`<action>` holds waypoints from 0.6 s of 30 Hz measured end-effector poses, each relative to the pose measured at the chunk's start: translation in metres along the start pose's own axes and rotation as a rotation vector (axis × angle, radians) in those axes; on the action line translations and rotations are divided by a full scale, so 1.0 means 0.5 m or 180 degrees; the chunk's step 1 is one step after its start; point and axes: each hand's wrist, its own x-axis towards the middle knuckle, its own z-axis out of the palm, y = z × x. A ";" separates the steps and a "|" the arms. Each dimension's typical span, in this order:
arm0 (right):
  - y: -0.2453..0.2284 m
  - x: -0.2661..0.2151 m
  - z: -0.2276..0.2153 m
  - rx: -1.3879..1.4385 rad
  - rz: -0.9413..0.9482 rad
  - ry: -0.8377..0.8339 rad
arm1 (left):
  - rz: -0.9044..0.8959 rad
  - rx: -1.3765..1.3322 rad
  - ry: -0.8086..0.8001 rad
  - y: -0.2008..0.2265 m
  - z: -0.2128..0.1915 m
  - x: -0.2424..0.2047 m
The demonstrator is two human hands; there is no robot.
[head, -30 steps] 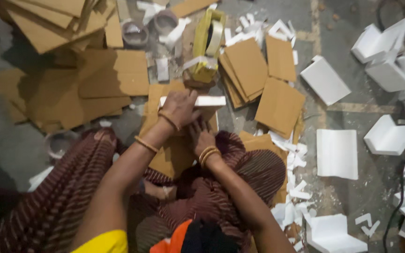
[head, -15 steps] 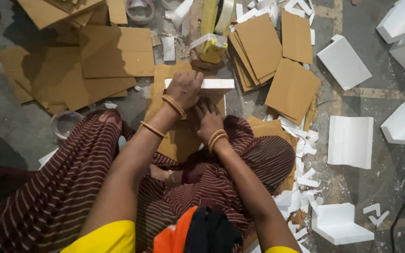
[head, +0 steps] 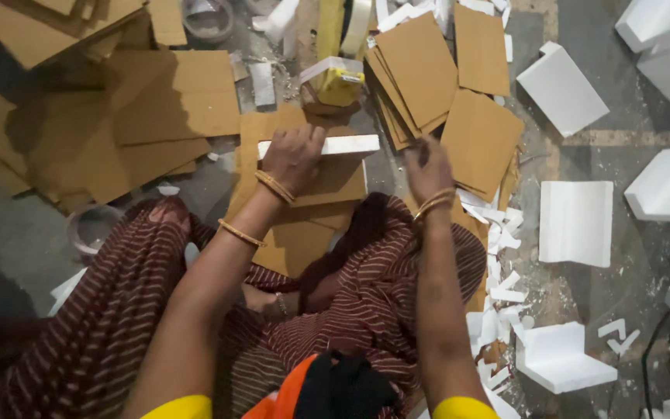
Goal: The person sits on the floor and assembles small white boxes by inserting white foam inserts into brown cardboard sleeves. They repeatedly pick up a foam piece, slide it into a cardboard sleeve, and place the assembled unit aside.
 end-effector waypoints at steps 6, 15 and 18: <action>0.120 0.139 -0.027 -0.1191 0.0703 0.0466 | -0.0052 0.0089 -0.0151 0.008 -0.018 0.011; 0.265 0.225 0.008 -0.1034 0.0980 0.0523 | -0.0090 -0.0133 -0.0134 0.007 -0.023 0.019; 0.371 0.248 -0.004 -0.0085 0.0563 0.1102 | -0.0133 -0.0078 -0.0209 0.004 -0.010 0.007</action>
